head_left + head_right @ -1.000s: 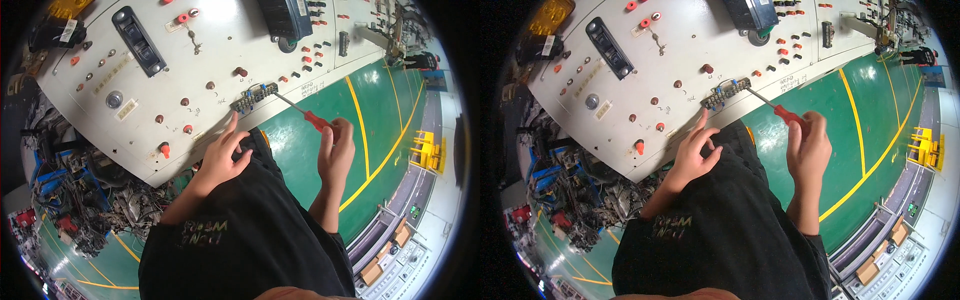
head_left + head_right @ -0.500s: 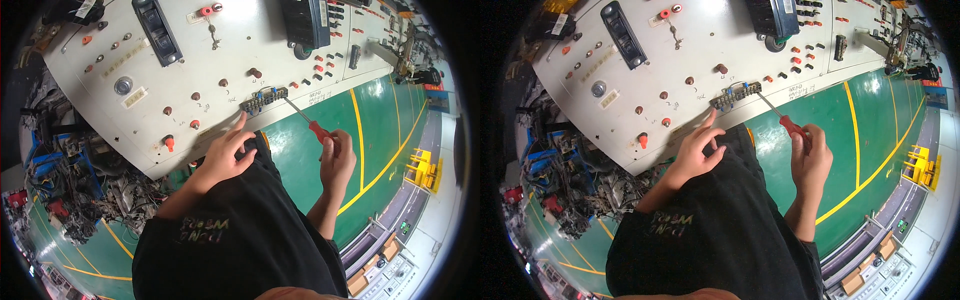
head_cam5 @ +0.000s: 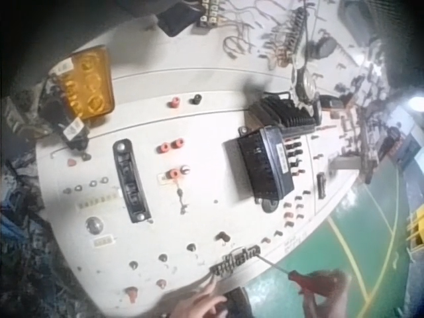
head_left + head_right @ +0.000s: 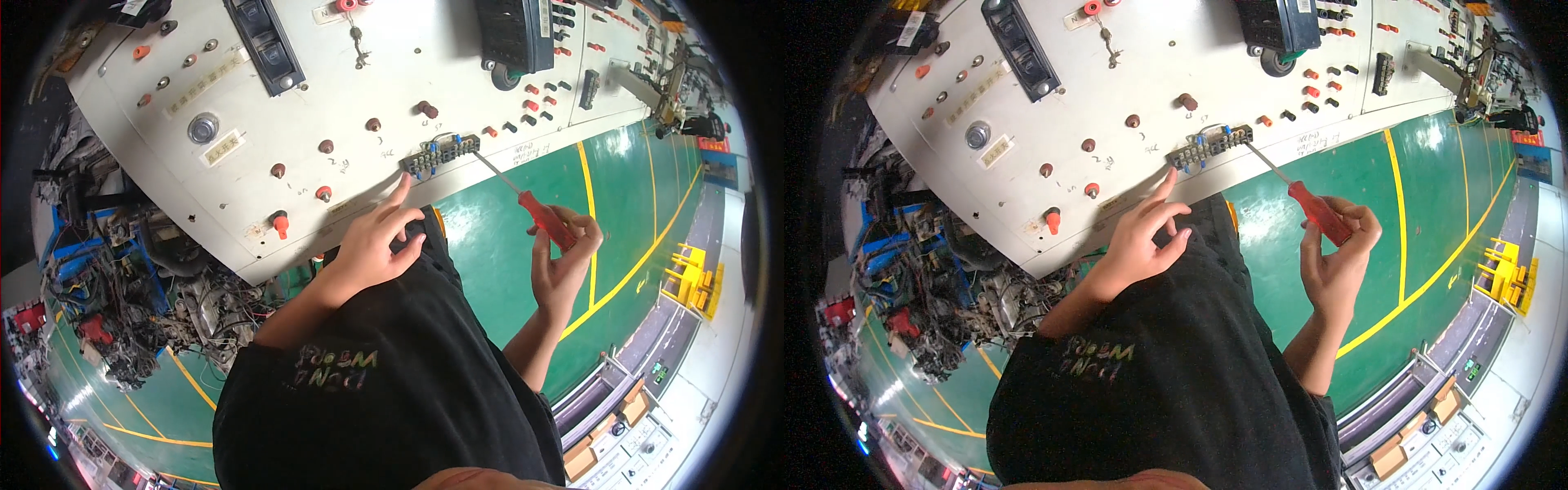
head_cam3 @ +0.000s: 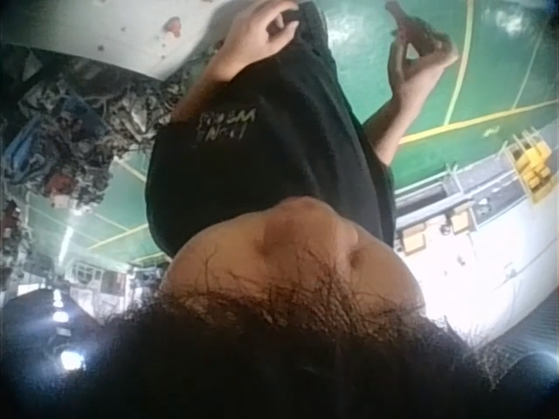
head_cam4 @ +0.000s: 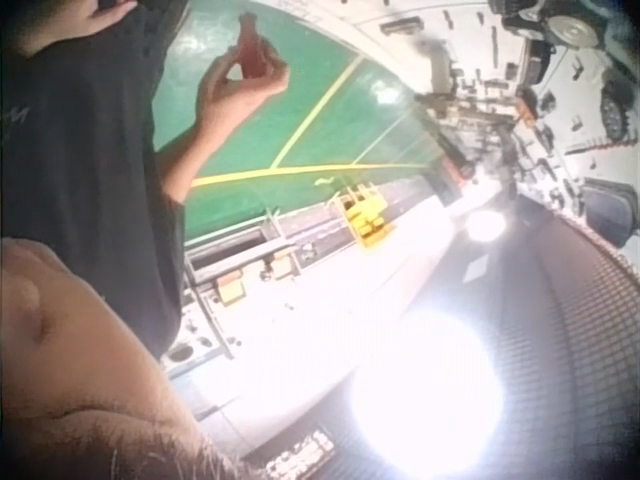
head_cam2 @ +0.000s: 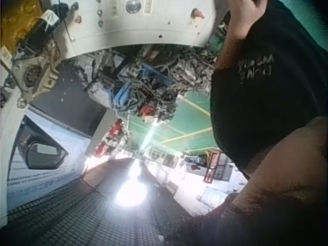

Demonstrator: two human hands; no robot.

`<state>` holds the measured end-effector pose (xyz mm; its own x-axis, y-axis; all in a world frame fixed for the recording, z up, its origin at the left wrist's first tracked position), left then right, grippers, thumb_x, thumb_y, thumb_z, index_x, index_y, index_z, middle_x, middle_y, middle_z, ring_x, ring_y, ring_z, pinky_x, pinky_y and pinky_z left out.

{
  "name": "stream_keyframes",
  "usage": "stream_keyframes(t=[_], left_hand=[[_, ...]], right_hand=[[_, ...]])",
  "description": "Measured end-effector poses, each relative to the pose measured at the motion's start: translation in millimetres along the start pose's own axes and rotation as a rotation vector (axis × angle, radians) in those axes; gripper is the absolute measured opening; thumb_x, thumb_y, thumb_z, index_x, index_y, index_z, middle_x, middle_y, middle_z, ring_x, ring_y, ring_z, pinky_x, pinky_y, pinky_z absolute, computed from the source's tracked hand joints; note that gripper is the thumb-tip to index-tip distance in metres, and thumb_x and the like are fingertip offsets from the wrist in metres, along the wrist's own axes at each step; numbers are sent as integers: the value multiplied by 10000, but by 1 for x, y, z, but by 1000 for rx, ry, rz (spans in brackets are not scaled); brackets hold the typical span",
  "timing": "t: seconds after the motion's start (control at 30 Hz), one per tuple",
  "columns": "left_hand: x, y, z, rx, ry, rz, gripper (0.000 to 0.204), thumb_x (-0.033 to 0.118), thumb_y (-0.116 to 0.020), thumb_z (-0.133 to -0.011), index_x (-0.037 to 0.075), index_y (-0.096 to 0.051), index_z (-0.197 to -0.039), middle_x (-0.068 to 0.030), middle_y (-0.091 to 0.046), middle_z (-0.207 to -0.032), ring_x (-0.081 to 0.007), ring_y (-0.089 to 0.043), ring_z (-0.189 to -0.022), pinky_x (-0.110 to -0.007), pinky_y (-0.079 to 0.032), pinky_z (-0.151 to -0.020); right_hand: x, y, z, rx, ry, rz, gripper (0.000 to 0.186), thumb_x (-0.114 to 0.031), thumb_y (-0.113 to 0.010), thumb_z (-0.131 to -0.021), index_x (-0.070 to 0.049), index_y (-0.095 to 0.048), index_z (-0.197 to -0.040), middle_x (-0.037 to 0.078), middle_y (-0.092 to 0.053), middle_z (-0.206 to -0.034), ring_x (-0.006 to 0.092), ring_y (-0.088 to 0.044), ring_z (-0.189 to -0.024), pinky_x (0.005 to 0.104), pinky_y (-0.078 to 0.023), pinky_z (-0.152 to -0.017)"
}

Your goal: The person uses a screwdriver to secure wires into a terminal block on a control panel, then moves to a workbench to strip the end of a wire on a steering column switch assembly.

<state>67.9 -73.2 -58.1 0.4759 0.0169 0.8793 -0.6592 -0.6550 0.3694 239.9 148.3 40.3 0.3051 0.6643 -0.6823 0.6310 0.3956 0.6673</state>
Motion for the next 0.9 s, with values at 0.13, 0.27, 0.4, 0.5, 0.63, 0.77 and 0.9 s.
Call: stream_keyframes(t=[0.13,0.27,0.4,0.5,0.63,0.77,0.9], left_hand=[[0,2,-1,-4,14,4,256,92,-783,-875,36,-676,-1100,-326,-523,-1534,-131,-677,-676,-284,-564,-728],[2,2,-2,-30,19,-9,235,90,-776,-884,35,-678,-1090,-317,-528,-1535,-129,-681,-681,-277,-563,-724],[0,3,0,-20,28,-4,219,91,-774,-890,31,-677,-1077,-308,-523,-1545,-124,-686,-691,-277,-564,-718],[1,2,-1,-33,28,5,219,87,-775,-889,28,-675,-1075,-309,-517,-1550,-123,-687,-692,-275,-564,-711],[1,3,-1,-27,32,17,223,79,-775,-887,25,-675,-1078,-309,-520,-1547,-126,-689,-693,-274,-565,-706],[-1,2,-2,-13,18,6,219,72,-776,-884,24,-679,-1074,-307,-529,-1539,-129,-690,-689,-274,-567,-709],[-2,2,-1,-29,26,-2,213,78,-776,-882,26,-684,-1068,-306,-537,-1532,-131,-696,-690,-273,-567,-708]], right_hand=[[18,3,4,-176,-482,87,583,22,-640,-951,-14,-305,-1426,266,-524,-1431,312,-712,-1060,394,-580,-894],[-22,-11,-10,217,190,-134,359,-85,-695,-994,2,-505,-1286,219,-693,-1165,267,-756,-908,356,-580,-872],[6,7,0,-134,-280,176,379,-84,-687,-1000,-5,-489,-1313,212,-674,-1255,283,-746,-992,373,-578,-881],[-3,0,-1,70,-124,-194,368,-130,-708,-1006,8,-511,-1284,196,-695,-1198,244,-749,-946,356,-575,-875],[-1,3,-3,27,72,59,397,-181,-695,-1019,8,-489,-1302,207,-678,-1234,240,-737,-972,363,-573,-883],[-14,-4,-4,-10,-343,-3,358,-106,-708,-991,3,-501,-1263,223,-689,-1213,261,-727,-1014,367,-575,-877],[-10,-2,-7,27,23,95,309,-130,-725,-987,25,-555,-1193,209,-736,-1051,263,-753,-905,348,-577,-827]])
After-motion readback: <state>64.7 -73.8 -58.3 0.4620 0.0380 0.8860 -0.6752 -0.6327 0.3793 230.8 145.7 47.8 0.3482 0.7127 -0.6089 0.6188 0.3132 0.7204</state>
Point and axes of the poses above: each hand's wrist, its own z-axis away from the middle knuckle, its own y-axis out of the back of the hand, x = y × z, the point moved 2 cm from there along -z, towards the middle knuckle
